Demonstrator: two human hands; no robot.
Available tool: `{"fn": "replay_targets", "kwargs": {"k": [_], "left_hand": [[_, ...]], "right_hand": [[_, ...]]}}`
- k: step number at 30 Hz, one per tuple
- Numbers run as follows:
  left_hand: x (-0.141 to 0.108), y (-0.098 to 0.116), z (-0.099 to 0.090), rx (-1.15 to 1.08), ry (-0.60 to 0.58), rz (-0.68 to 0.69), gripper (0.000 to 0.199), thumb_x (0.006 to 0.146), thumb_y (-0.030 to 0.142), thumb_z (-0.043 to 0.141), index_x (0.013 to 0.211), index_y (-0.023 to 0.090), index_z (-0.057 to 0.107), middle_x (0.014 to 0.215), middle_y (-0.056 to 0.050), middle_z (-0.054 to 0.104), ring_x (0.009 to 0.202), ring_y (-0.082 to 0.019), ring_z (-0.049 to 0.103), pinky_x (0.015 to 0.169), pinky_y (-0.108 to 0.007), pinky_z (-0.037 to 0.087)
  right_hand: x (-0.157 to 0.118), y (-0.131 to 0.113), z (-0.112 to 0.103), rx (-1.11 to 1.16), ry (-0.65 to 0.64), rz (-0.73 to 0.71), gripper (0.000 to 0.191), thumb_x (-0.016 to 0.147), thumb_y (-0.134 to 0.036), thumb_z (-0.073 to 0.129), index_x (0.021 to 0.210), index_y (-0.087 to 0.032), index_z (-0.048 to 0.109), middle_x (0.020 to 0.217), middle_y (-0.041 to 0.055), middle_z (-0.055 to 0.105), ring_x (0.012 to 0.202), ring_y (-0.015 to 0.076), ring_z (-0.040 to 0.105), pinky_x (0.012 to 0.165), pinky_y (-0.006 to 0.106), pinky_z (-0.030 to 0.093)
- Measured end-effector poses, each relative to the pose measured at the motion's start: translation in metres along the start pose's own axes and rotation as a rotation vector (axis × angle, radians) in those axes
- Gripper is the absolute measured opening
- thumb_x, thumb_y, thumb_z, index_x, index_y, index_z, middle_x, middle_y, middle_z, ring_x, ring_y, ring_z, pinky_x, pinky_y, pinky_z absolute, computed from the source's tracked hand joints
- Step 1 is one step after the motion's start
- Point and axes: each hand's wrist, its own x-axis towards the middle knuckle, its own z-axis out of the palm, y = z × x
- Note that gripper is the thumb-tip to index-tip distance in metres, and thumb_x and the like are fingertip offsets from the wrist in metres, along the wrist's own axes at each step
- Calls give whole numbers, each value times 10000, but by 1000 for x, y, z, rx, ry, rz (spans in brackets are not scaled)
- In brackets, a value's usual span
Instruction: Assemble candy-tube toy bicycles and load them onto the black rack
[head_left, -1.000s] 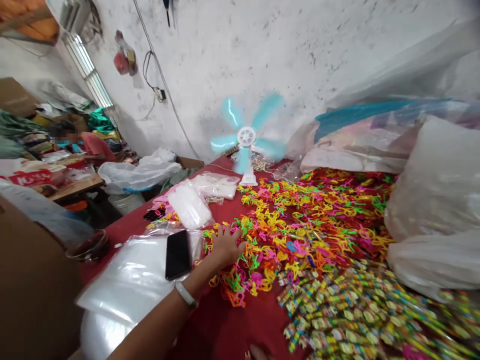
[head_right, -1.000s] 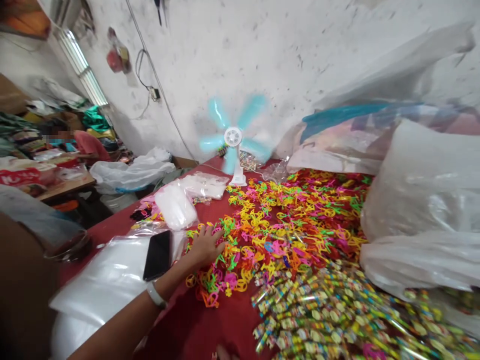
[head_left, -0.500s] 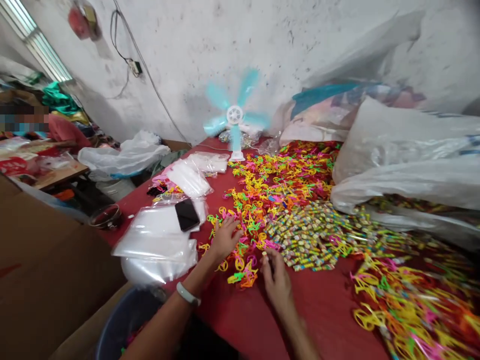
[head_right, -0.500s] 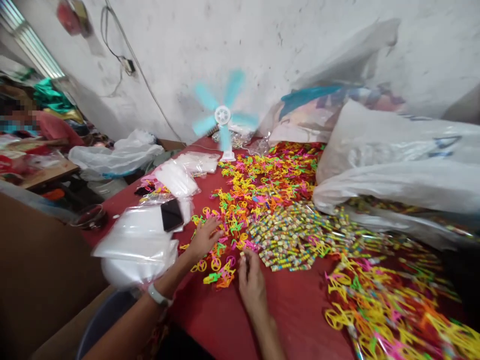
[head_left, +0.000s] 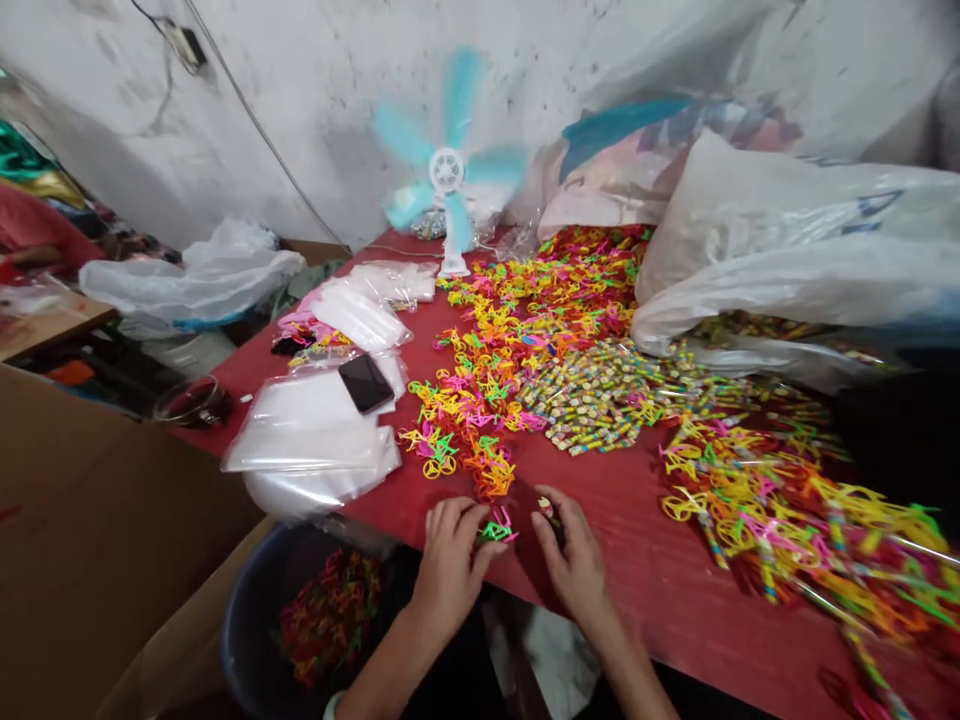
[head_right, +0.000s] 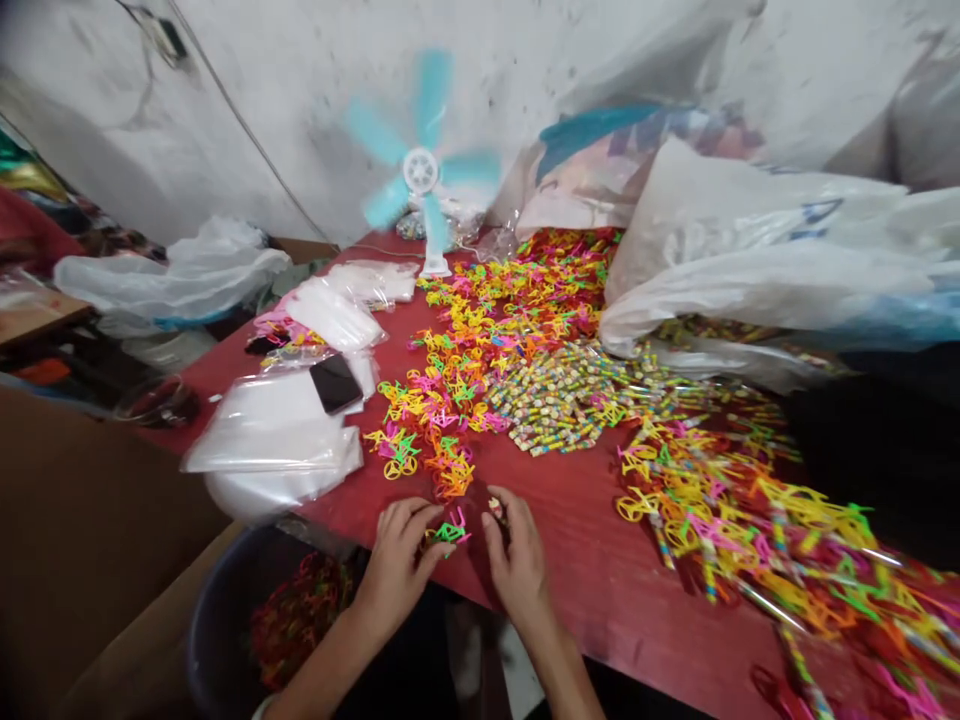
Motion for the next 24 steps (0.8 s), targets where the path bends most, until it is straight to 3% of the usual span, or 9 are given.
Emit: {"fn": "replay_targets", "kwargs": {"k": [3,6,10,14,18,24], "left_hand": [[-4,7,10,-34,-71,-51,171,851,184,584,1006,212,650,951,-67,643,919,-228,548,830,-392,458],[4,12,14,-167,-109,-161,125,828,139,575,892,205,660,887,-55,648,889,-221,554,807,-372,453],[13,24,17,-560,-86,-375,78,793,223,606,854,196,648,851,-35,653,829,-190,592,759,-319,463],[16,39,24,-913,-153,-497,165,764,313,632,853,174,628,845,-32,667,820,-175,616,768,-288,472],[15,46,29,-921,-193,-504,194,784,318,609,905,170,641,893,-45,673,860,-177,617,800,-291,470],[13,48,19,-632,-113,-382,160,789,268,596,892,184,684,895,-52,642,850,-178,612,776,-289,477]], "right_hand": [[-20,5,-8,21,-27,47,373,920,-388,451,1242,-205,499,1215,126,596,1101,228,582,911,390,493],[-27,3,-17,43,-66,125,331,915,-404,465,1170,-213,558,1147,114,630,1059,230,596,915,395,485],[-27,-16,-26,128,-129,216,308,877,-442,535,1073,-222,625,1033,89,666,964,228,615,857,368,495],[-27,-37,-25,326,-98,346,316,839,-476,583,993,-204,628,846,37,642,735,171,588,658,276,491],[-26,-46,-25,468,-103,424,325,824,-501,599,902,-186,619,677,-19,531,591,121,481,542,222,410],[-26,-40,-25,536,-137,473,320,789,-499,648,833,-184,609,640,-32,498,564,106,429,515,208,361]]}}
